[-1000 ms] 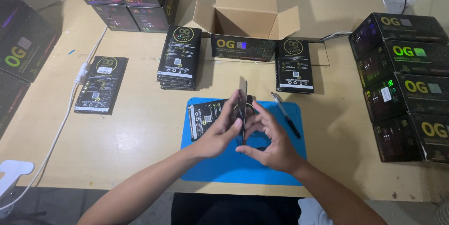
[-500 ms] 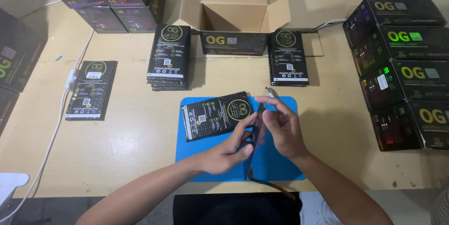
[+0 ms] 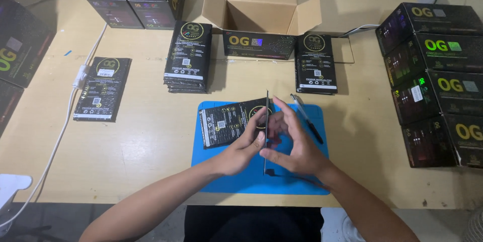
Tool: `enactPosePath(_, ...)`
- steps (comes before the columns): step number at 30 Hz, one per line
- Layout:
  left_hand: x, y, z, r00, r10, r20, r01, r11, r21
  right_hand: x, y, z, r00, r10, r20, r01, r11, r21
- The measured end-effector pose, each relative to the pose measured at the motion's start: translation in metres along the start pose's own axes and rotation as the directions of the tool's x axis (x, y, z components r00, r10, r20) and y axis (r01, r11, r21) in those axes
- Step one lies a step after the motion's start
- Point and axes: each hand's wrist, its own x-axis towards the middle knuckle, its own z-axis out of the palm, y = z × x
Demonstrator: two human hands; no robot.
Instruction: Unboxing, peeling protective film from, and inspecting smartphone screen assemblies.
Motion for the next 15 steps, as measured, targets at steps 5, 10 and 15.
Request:
enactPosePath(5, 0.001, 0.017, 0.004, 0.999, -0.007, -0.047, 0.005, 0.999, -0.037, -0.002, -0.02, -0.003, 0.984, 0.114, 0.135, -0.084, 0.974, -0.211)
enactPosePath(10, 0.003, -0.003, 0.001, 0.998, 0.031, -0.055, -0.037, 0.992, -0.124, -0.001, -0.015, 0.0, 0.984, 0.039, 0.176, 0.008, 0.966, -0.258)
enactPosePath(15, 0.007, -0.026, 0.003, 0.982, 0.158, -0.1, -0.184, 0.92, -0.347, 0.004, -0.021, 0.002, 0.981, -0.08, 0.177, 0.146, 0.908, -0.394)
